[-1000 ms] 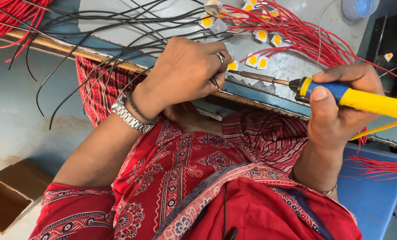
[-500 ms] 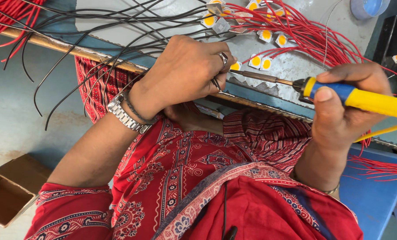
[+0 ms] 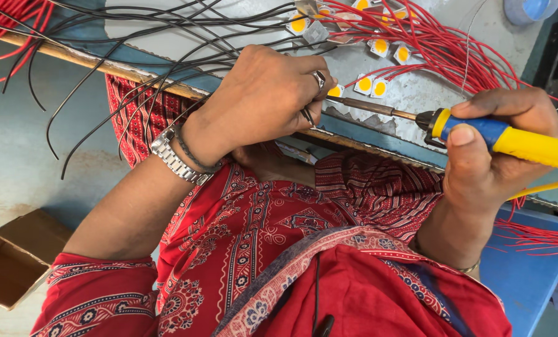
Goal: The person dips stripped wire ends into a small container of soldering paste, then uses a soldering iron to solder black and red wires onto the contact pads of LED COB chips on the workbench, working through the components one at a time.
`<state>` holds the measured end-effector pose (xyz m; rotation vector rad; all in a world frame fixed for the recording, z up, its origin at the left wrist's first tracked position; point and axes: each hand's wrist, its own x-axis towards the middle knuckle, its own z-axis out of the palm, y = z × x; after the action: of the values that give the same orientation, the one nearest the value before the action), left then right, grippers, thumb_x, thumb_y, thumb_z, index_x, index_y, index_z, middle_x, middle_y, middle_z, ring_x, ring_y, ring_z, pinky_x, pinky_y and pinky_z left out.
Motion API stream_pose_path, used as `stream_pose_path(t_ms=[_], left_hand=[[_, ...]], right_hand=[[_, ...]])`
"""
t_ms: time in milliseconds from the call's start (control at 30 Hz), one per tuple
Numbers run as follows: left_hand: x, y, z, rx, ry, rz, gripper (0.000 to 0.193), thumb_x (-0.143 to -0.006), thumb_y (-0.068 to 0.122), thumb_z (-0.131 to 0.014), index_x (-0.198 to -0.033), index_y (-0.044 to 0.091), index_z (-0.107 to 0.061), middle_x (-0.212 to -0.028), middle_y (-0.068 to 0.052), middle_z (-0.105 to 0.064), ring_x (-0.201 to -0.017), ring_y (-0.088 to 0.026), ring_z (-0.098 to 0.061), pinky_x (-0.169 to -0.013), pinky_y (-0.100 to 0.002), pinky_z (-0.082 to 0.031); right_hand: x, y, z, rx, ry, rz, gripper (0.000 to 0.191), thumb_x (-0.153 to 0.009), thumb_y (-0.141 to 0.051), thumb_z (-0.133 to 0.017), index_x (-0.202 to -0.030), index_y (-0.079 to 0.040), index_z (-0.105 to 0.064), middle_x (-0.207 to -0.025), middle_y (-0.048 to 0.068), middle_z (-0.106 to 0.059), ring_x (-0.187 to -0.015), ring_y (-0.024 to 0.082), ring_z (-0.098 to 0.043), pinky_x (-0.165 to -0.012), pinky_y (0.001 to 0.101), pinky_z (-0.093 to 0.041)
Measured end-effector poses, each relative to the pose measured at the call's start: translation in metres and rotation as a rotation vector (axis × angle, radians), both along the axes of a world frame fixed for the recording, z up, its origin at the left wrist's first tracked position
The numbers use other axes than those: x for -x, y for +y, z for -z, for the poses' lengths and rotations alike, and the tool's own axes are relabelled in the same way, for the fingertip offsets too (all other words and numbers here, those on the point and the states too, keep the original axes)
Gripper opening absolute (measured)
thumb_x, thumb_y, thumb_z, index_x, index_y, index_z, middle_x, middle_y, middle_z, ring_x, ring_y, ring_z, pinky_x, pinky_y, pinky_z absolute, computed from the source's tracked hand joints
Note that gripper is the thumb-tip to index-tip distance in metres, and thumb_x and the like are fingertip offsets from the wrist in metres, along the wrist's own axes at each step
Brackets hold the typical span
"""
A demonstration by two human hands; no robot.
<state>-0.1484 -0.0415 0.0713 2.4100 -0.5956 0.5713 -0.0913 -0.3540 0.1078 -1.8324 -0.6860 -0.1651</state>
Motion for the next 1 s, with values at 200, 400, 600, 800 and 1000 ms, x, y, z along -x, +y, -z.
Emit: stream_pose_path(t_ms=[200,400,600,800,1000], left_hand=[[0.000,0.000,0.001,0.013,0.005,0.006,0.012,-0.088,0.013,-0.072,-0.097,0.006,-0.075,-0.096,-0.004,-0.070,-0.071,-0.030,-0.066,-0.059,-0.042,-0.050],[0.000,0.000,0.001,0.014,0.011,0.009,0.011,-0.086,0.013,-0.073,-0.094,0.005,-0.074,-0.097,-0.003,-0.070,-0.071,-0.030,-0.066,-0.060,-0.042,-0.050],[0.000,0.001,0.001,0.016,0.000,0.010,0.010,-0.085,0.012,-0.073,-0.093,0.005,-0.073,-0.096,-0.004,-0.069,-0.071,-0.031,-0.066,-0.060,-0.043,-0.050],[0.000,0.001,0.001,0.026,0.008,0.019,0.010,-0.085,0.013,-0.074,-0.091,0.005,-0.072,-0.096,-0.005,-0.068,-0.072,-0.031,-0.066,-0.060,-0.043,-0.050],[0.001,0.002,0.001,0.026,0.009,0.018,0.010,-0.084,0.013,-0.074,-0.090,0.006,-0.071,-0.097,-0.004,-0.068,-0.073,-0.031,-0.066,-0.061,-0.043,-0.050]], right_hand=[[-0.001,0.003,-0.008,0.044,0.012,-0.035,0.043,-0.106,-0.032,-0.085,-0.105,0.004,-0.062,-0.097,0.010,-0.066,-0.079,0.014,-0.059,-0.074,0.0211,-0.047],[-0.003,0.007,-0.017,0.019,0.047,-0.079,0.042,-0.106,-0.032,-0.083,-0.108,0.003,-0.061,-0.096,0.010,-0.066,-0.075,0.012,-0.058,-0.070,0.0201,-0.046],[-0.005,0.004,-0.012,-0.046,0.068,-0.065,0.042,-0.106,-0.028,-0.085,-0.109,0.005,-0.059,-0.091,0.010,-0.062,-0.068,0.012,-0.052,-0.062,0.0194,-0.039],[-0.008,0.003,-0.010,-0.024,0.070,-0.074,0.041,-0.106,-0.027,-0.084,-0.106,0.004,-0.058,-0.094,0.012,-0.063,-0.069,0.012,-0.052,-0.063,0.0194,-0.040],[-0.008,0.007,-0.015,-0.004,0.093,-0.129,0.039,-0.106,-0.026,-0.084,-0.106,0.004,-0.059,-0.094,0.011,-0.064,-0.071,0.012,-0.054,-0.066,0.0197,-0.041]])
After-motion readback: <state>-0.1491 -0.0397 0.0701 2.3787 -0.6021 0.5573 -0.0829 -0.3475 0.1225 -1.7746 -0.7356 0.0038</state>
